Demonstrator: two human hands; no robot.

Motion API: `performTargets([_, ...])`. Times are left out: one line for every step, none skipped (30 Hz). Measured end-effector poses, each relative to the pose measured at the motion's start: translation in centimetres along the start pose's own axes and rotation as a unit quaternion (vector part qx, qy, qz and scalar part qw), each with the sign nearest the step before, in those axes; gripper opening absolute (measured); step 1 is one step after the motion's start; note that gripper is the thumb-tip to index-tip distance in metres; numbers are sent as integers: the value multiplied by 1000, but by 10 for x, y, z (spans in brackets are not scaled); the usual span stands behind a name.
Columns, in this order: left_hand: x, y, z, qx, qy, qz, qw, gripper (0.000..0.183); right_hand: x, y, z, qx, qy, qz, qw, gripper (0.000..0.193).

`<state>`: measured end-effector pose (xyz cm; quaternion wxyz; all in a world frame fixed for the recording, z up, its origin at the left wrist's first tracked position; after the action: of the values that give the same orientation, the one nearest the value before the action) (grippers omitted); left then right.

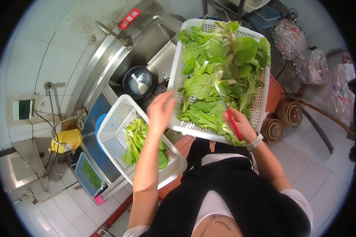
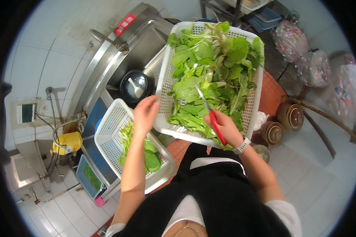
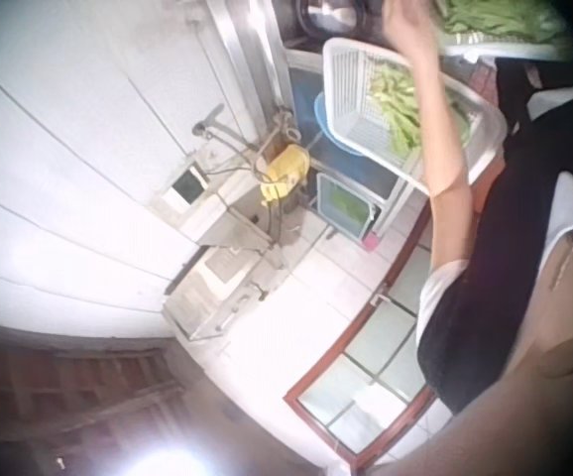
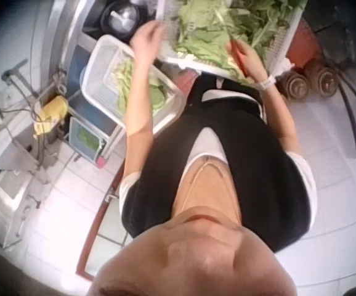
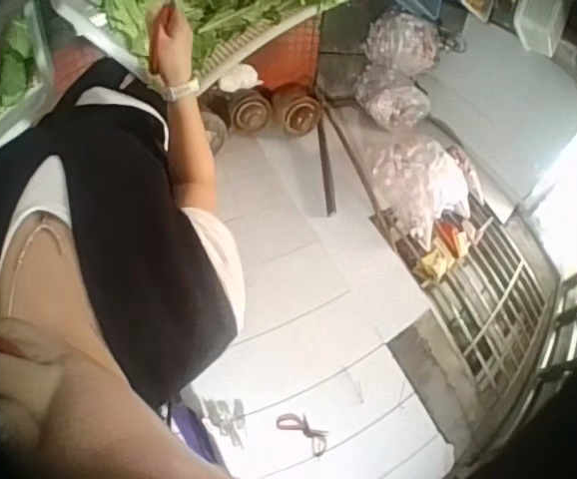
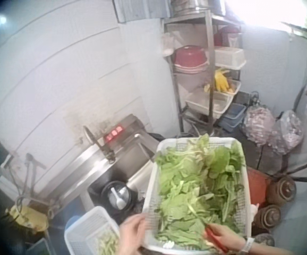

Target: The person washes green vegetables in a basin using a slotted spoon, then moves to a counter to line a bucket with a plastic bag. The person returns to the sink area and uses scissors to trim the roots off leafy greens, placing the trimmed pieces into a basket.

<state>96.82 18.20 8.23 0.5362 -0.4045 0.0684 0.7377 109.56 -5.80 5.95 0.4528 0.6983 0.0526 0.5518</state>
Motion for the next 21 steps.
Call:
performTargets([-15,-20,-36,0,59,-16,998,20,-2,4,14,-25,-21,15,999,36])
performTargets([-26,-44,-72,12,101,-27,994,19,-4,8,28,-37,-39,27,998,35])
performTargets([-36,-63,-101,25,85,-46,995,20,-9,12,42,-51,-60,16,997,35])
performTargets([-39,-80,-129,50,69,-10,996,21,-11,18,57,-78,-43,34,995,34])
performTargets([-41,-91,-149,65,-13,2,998,22,-16,23,67,-69,-91,36,993,34])
performTargets([-41,-99,-164,75,-87,18,993,24,-23,29,79,-75,-123,19,989,33])
performTargets([-38,-103,-179,107,-157,48,981,26,-31,34,89,-79,-160,-3,984,33])
performTargets([-33,-104,-189,132,-199,81,968,28,-33,38,99,-113,-148,23,982,31])
performTargets([-27,-104,-197,169,-236,120,949,31,-36,42,109,-131,-142,36,980,31])
performTargets([-22,-103,-200,170,-232,137,948,32,-40,47,116,-139,-142,39,979,30])
performTargets([-20,-102,-200,165,-229,135,950,32,-45,49,122,-149,-145,14,978,30])
performTargets([-20,-102,-196,135,-206,123,961,33,-49,52,126,-153,-157,-6,976,30])
performTargets([-22,-100,-190,103,-183,106,972,33,-48,54,128,-140,-170,18,975,29])
performTargets([-25,-100,-181,83,-168,87,978,34,-48,55,129,-135,-184,15,974,29])
performTargets([-34,-100,-167,33,-145,30,988,34,-49,55,130,-143,-196,-5,970,29])
performTargets([-36,-103,-154,26,-42,12,999,31,-47,54,129,-123,-227,-3,966,28])
performTargets([-39,-104,-143,34,58,22,998,29,-43,53,127,-110,-240,17,964,28])
performTargets([-40,-104,-137,21,236,82,968,26,-38,51,125,-100,-253,25,962,27])
performTargets([-46,-102,-127,11,375,111,920,34,-33,47,119,-66,-266,39,961,27])
performTargets([-52,-102,-115,10,432,117,894,39,-34,43,116,-51,-274,-24,960,28])
performTargets([-58,-102,-103,6,504,105,857,44,-25,40,114,-51,-226,21,973,29])
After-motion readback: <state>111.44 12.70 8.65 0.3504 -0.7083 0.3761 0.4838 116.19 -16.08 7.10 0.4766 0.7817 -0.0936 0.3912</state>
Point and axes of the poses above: each hand's wrist, its own y-axis away from the middle knuckle, its own z-axis out of the back of the hand, x = y × z, the point moved 5 cm from there along -y, towards the middle knuckle, and after that the axes turned 12 degrees about -z, right-handed, at the moved point
